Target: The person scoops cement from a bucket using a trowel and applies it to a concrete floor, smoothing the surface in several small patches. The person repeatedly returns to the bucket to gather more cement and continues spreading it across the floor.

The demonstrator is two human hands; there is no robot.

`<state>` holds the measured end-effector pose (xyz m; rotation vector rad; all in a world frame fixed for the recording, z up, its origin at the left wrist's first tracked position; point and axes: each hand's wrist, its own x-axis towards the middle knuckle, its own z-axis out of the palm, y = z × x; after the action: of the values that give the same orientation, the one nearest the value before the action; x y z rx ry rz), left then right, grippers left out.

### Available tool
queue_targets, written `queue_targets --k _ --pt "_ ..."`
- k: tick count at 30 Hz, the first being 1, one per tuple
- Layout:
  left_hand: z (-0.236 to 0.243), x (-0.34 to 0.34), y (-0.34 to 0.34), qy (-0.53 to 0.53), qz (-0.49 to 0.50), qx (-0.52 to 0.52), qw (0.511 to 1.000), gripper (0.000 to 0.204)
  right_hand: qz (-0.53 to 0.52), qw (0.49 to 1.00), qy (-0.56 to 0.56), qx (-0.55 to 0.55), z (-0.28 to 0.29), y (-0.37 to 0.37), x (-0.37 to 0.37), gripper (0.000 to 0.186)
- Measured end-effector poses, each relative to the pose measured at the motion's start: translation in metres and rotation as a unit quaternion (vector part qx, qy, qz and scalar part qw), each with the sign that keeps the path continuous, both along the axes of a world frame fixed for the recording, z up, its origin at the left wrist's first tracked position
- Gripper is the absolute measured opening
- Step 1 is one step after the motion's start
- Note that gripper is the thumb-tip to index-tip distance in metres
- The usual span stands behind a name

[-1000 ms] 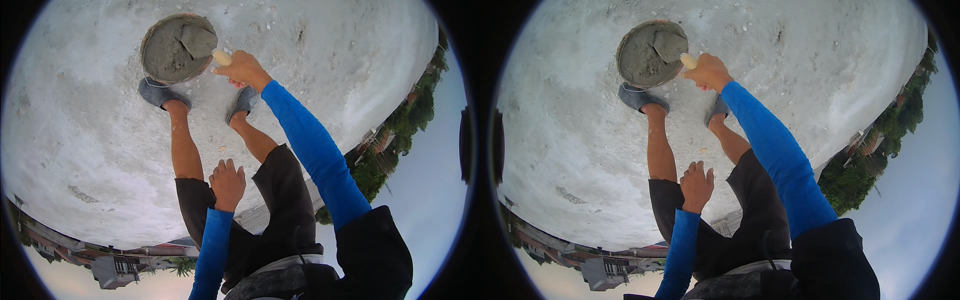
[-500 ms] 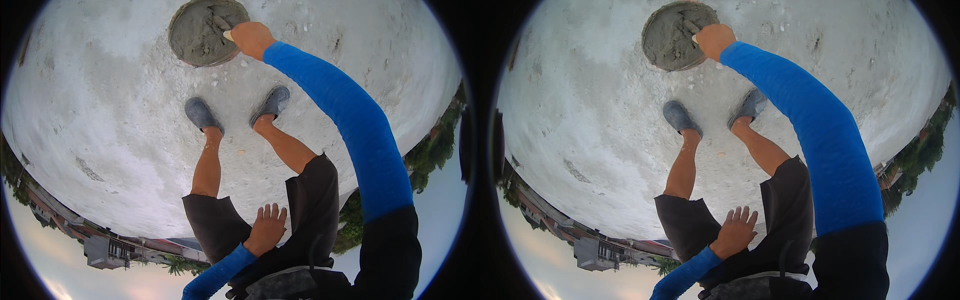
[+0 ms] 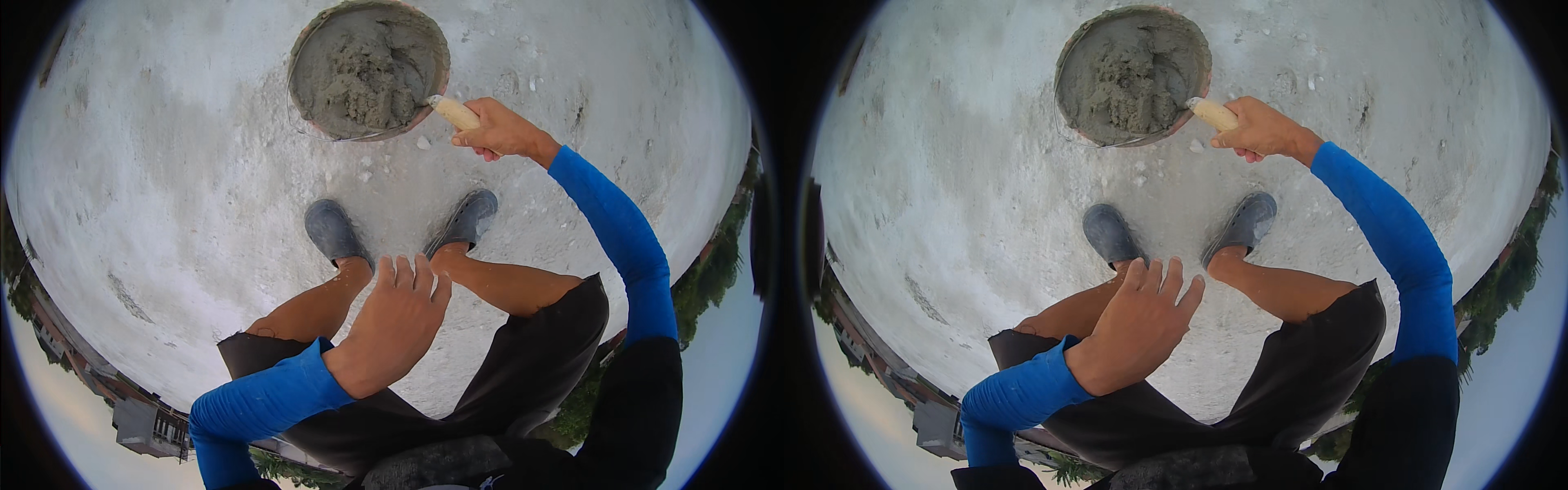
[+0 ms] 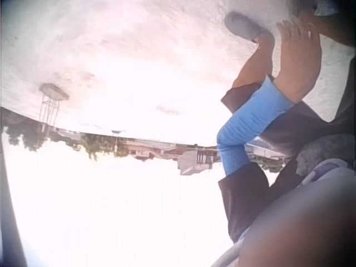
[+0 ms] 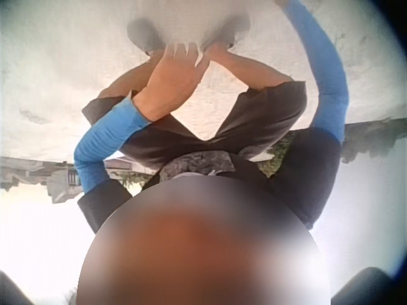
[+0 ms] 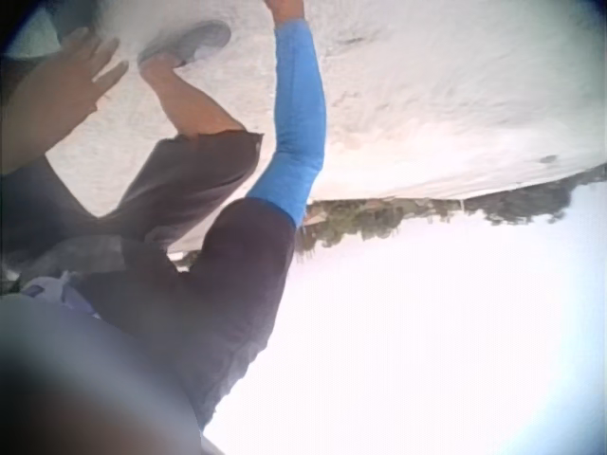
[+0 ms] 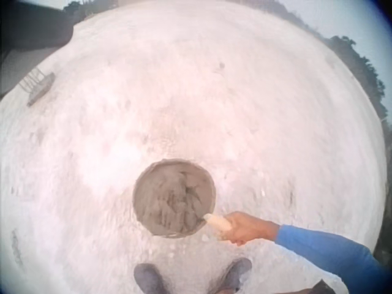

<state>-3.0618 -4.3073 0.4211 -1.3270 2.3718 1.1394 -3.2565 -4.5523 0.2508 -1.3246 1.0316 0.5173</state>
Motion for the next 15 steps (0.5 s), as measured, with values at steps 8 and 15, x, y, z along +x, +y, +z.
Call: queue_targets --k 8,15 --pt "-0.019 0.019 -0.012 -0.079 -0.09 -0.069 0.99 0.049 -0.022 0.998 -0.041 -0.03 -0.006 0.014 -0.02 0.033" --pt "-0.056 0.029 -0.002 -0.13 -0.141 -0.108 0.975 0.052 -0.034 0.993 -0.04 -0.104 0.015 0.018 -0.047 0.032"
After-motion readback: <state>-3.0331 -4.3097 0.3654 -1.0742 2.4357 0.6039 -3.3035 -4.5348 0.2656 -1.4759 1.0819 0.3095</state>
